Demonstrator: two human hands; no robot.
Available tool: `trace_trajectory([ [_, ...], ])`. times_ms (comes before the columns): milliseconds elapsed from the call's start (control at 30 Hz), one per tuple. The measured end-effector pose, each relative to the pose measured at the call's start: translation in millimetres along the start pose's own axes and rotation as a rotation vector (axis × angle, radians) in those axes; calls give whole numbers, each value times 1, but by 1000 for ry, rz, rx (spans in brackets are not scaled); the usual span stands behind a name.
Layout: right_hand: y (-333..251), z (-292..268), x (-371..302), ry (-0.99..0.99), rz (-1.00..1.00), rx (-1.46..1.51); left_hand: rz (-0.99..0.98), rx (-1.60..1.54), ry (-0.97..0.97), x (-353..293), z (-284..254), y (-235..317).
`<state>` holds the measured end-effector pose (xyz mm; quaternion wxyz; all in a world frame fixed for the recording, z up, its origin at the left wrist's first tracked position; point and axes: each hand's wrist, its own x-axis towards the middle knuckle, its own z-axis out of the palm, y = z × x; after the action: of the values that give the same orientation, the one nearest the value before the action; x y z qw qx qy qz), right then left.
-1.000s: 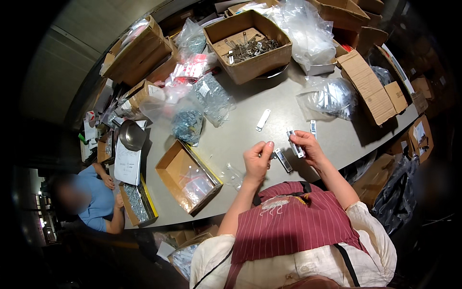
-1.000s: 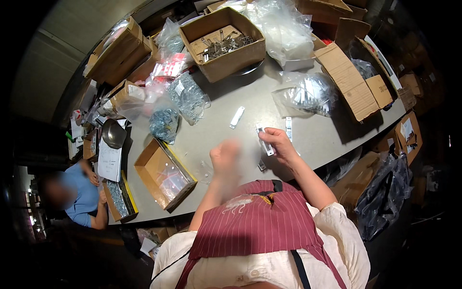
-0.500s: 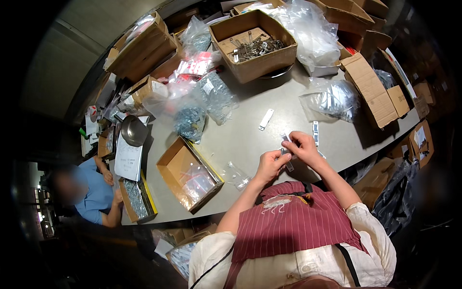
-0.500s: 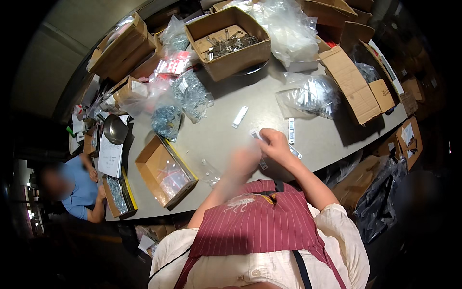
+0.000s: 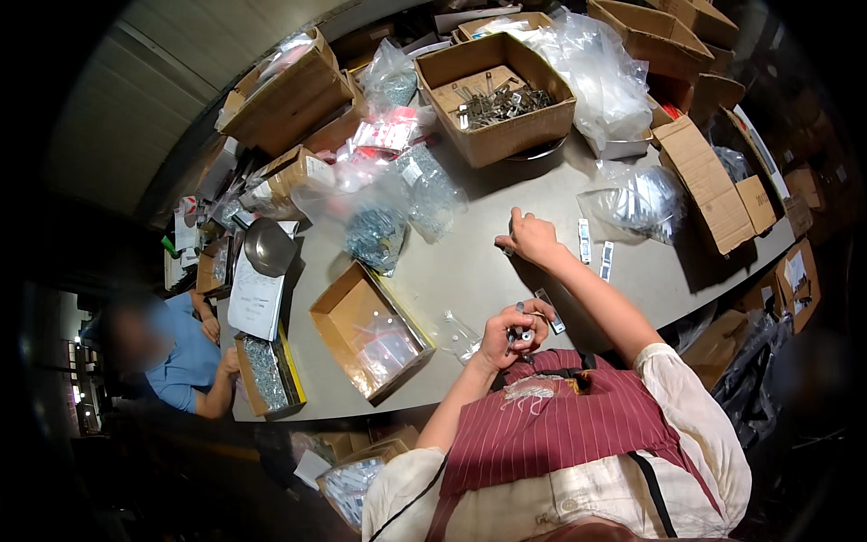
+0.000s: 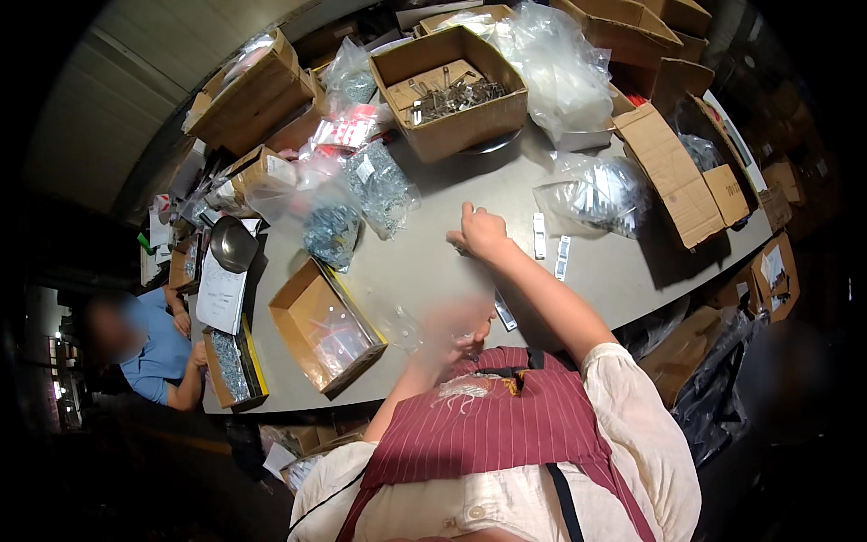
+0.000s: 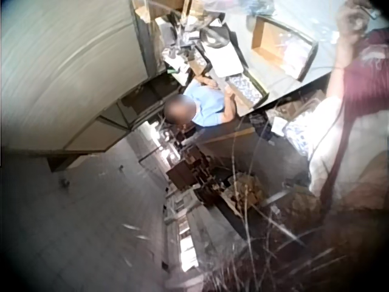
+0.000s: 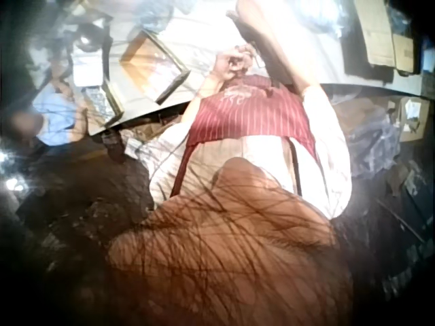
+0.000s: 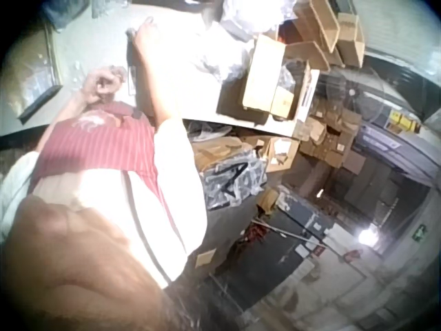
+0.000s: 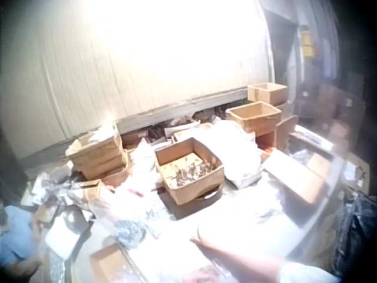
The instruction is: The person picks small white rectangular items from the table, places them into clear plastic bags, and then puts the sealed bags into a cardboard box. The person repeats this process multiple times throughout the clip.
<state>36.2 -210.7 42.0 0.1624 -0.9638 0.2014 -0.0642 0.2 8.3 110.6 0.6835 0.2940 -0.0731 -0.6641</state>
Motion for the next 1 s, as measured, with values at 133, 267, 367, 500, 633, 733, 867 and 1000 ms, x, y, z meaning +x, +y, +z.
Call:
trace_trajectory([
  [133,14,-2,-5,-125,-32,384,10,-45,168,-3,-13,-8],
  [267,27,-16,-40,-343,158,1060,191,209,428,11,-36,-14],
  [367,9,-53,-75,-387,217,1256,343,471,484,23,-54,-16],
  [500,2,-77,-107,-476,245,1316,292,580,412,34,-32,-3],
  [633,-3,-65,-119,-228,55,866,275,642,409,42,-29,-12],
  [733,-6,-63,-126,-191,86,793,286,683,481,38,-22,-10],
  [867,-5,-43,-134,-101,80,750,358,842,558,33,-17,-5],
  [1000,-20,-60,-134,-82,96,722,453,797,551,31,-16,-6],
])
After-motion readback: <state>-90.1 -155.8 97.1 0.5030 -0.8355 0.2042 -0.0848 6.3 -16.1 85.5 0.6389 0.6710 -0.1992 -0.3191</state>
